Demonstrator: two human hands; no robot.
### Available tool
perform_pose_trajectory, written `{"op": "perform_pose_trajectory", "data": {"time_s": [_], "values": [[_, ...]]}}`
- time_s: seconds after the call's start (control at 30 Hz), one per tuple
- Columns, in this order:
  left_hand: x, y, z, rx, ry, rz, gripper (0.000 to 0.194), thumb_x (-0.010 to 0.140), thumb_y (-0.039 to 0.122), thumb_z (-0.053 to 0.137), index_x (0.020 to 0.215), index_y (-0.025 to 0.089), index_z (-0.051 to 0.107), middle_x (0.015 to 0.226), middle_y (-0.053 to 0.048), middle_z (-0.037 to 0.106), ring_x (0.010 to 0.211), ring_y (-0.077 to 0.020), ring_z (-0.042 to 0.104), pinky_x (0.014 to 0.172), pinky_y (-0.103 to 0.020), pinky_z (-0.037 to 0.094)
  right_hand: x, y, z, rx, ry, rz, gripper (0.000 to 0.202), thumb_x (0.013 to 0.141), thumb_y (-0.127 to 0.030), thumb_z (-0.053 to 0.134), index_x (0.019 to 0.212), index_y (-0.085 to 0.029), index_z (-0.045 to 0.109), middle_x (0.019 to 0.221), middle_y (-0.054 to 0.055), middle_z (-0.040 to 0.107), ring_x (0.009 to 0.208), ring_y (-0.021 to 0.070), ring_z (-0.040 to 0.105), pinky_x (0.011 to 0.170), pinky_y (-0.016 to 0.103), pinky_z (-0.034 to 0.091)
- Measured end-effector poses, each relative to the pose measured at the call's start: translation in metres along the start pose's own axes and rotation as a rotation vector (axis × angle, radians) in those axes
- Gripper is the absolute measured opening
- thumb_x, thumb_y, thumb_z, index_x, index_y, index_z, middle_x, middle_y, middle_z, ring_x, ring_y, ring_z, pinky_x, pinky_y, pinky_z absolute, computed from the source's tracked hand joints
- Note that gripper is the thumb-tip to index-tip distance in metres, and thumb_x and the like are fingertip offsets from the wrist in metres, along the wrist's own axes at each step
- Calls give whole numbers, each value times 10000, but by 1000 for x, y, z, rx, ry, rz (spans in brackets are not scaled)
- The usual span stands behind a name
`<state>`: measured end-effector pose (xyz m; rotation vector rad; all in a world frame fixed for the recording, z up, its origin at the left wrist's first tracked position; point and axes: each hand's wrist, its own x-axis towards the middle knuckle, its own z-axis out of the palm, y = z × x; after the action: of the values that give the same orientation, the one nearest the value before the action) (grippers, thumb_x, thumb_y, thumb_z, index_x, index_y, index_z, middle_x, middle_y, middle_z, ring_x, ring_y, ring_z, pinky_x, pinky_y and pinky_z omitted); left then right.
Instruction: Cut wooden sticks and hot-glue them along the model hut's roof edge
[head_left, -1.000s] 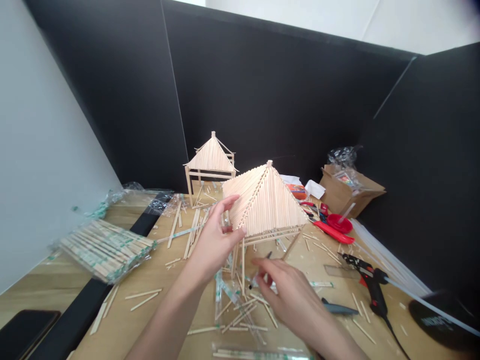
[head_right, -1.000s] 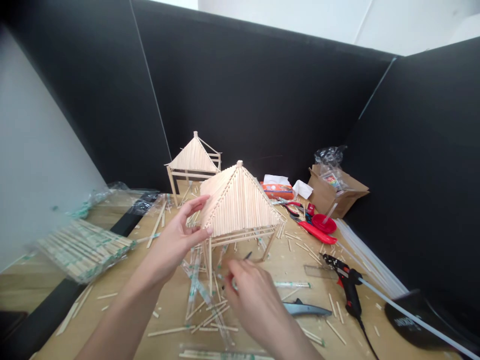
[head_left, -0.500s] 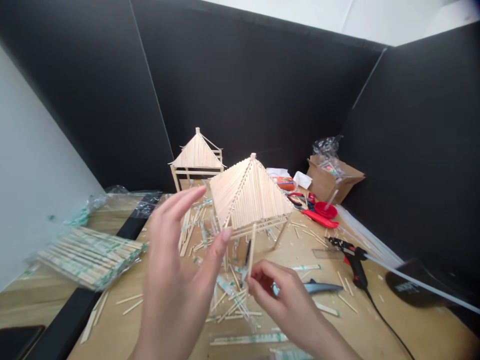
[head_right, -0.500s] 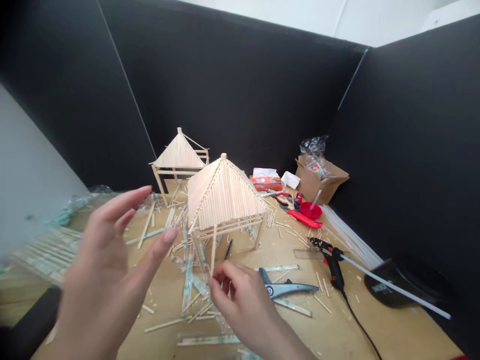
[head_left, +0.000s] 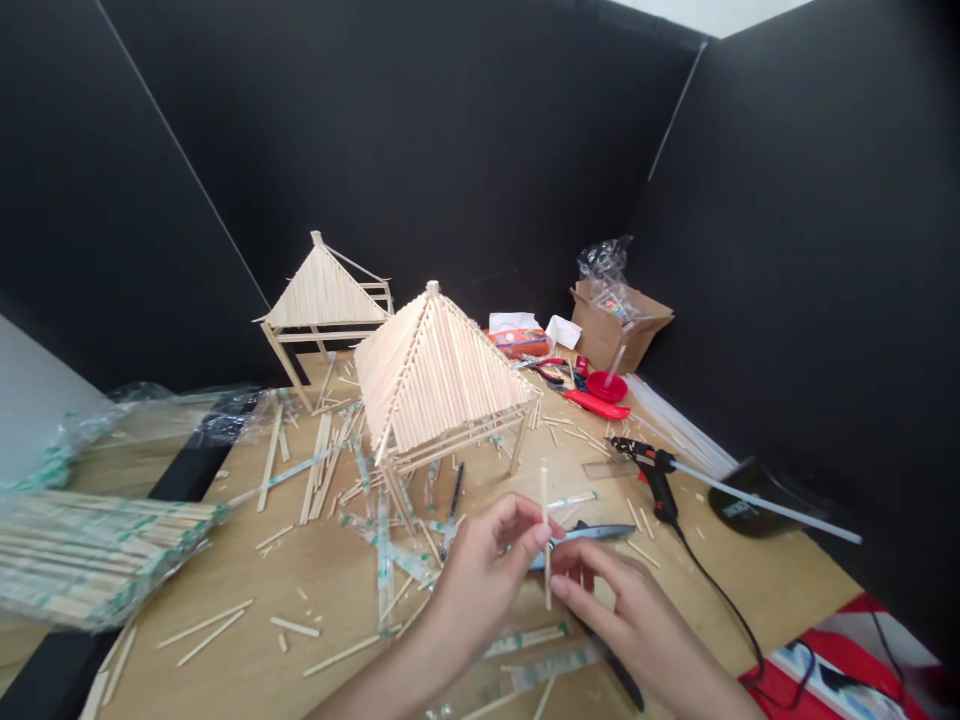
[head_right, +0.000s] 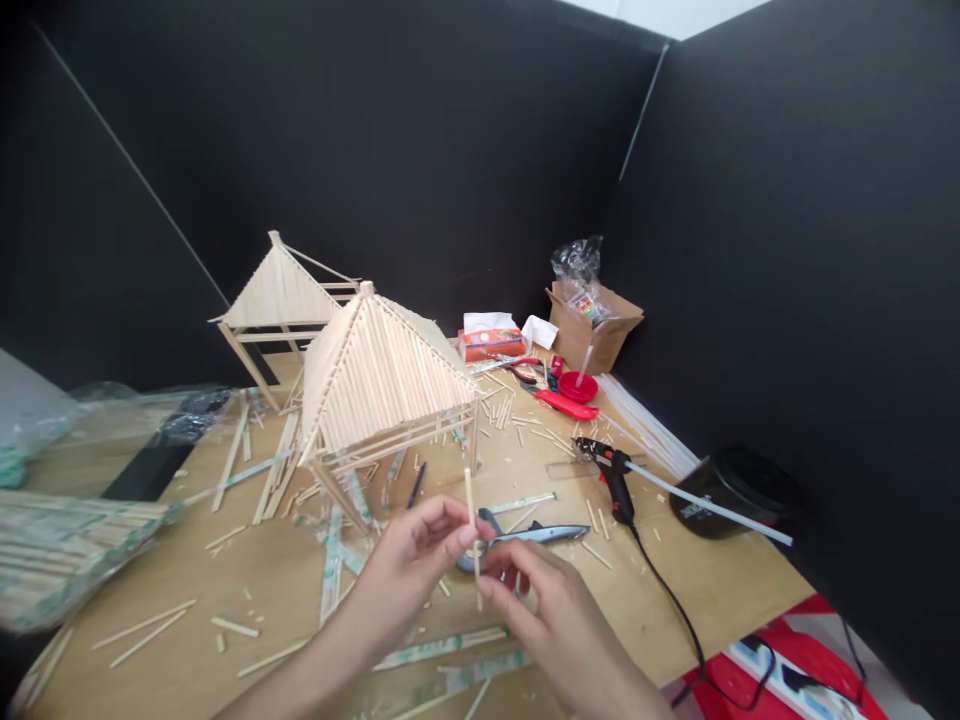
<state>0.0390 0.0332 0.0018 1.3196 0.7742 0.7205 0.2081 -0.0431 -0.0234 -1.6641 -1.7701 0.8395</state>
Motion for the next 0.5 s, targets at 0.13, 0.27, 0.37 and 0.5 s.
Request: {"op": "perform_pose_trajectory", "data": {"time_s": [0.13, 0.27, 0.37, 0.5], "values": [[10, -15, -5, -71, -16, -53, 271, 905, 455, 543, 860, 187, 535, 711, 4, 594, 679, -153, 575, 690, -271, 434, 1, 41, -3, -417, -153, 223, 1066, 572, -433, 842, 1482, -138, 371, 1555, 204, 315, 1448, 416, 198, 1155, 589, 159], [11, -13, -11, -23, 33, -81, 248, 916, 439, 522, 846, 201, 523, 684, 53, 435, 595, -117, 398, 576, -232, 306, -1, 57, -2, -549, -241, 227, 1130, 548, -337, 800, 1530, -143, 277, 1556, 186, 298, 1456, 392, 166, 1175, 557, 57], [9, -7, -15, 42, 50, -67, 248, 945, 440, 474, 877, 209, 536, 705, 52, 411, 641, -128, 378, 605, -232, 288, 2, 55, 2, -599, -135, 146, 887, 588, -168, 665, 1446, -167, 440, 1366, 175, 488, 1316, 364, 388, 1127, 527, 214], [4, -1, -21, 192, 56, 30, 297, 968, 470, 429, 901, 203, 540, 785, 34, 467, 736, -138, 419, 665, -233, 306, 11, 52, 11, -695, 4, 135, 572, 588, -60, 587, 1142, -191, 642, 1087, 131, 574, 1050, 333, 536, 976, 494, 369]]}}
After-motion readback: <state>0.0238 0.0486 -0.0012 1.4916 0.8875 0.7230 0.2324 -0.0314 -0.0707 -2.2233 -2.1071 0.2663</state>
